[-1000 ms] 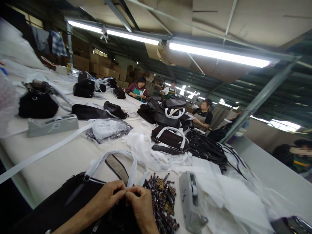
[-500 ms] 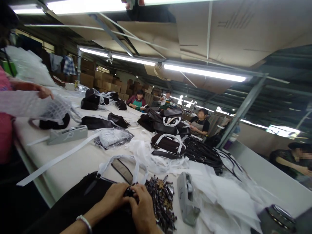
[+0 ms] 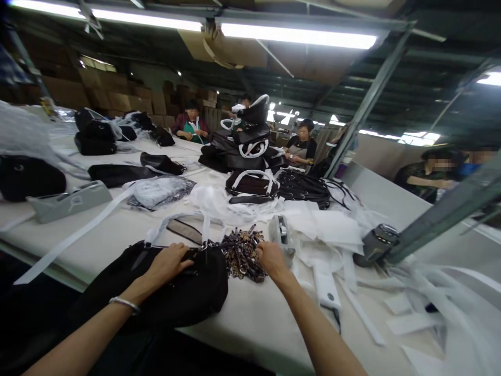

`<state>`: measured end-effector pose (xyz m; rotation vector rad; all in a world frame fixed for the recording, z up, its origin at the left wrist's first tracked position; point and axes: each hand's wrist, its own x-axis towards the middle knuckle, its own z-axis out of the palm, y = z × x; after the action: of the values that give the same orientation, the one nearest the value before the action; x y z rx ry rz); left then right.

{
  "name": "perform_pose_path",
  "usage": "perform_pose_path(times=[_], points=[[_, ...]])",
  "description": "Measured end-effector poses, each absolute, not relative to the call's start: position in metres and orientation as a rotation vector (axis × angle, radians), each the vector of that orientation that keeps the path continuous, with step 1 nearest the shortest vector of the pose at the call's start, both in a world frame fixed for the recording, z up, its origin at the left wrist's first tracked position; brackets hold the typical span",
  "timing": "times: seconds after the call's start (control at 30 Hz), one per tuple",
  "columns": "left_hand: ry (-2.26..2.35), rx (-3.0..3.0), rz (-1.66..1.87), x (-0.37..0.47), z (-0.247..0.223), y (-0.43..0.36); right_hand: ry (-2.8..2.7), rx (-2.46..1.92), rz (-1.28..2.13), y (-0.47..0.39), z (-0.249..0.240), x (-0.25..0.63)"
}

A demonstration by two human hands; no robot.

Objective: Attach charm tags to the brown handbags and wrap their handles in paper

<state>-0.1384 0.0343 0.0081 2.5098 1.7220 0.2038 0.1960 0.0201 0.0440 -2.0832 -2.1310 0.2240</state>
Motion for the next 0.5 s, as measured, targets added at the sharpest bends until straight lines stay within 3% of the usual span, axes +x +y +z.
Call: perform_pose_path(times=[0.23, 0.5], points=[[1.575, 2.318, 0.440, -0.153, -0.016, 0.052, -2.213, -2.215, 0.303, 0.132, 0.007, 0.211], [1.595, 1.988, 0.517, -0.173, -0.053, 0.061, -2.178, -2.303, 0.567, 0.151, -0.003, 0.239]])
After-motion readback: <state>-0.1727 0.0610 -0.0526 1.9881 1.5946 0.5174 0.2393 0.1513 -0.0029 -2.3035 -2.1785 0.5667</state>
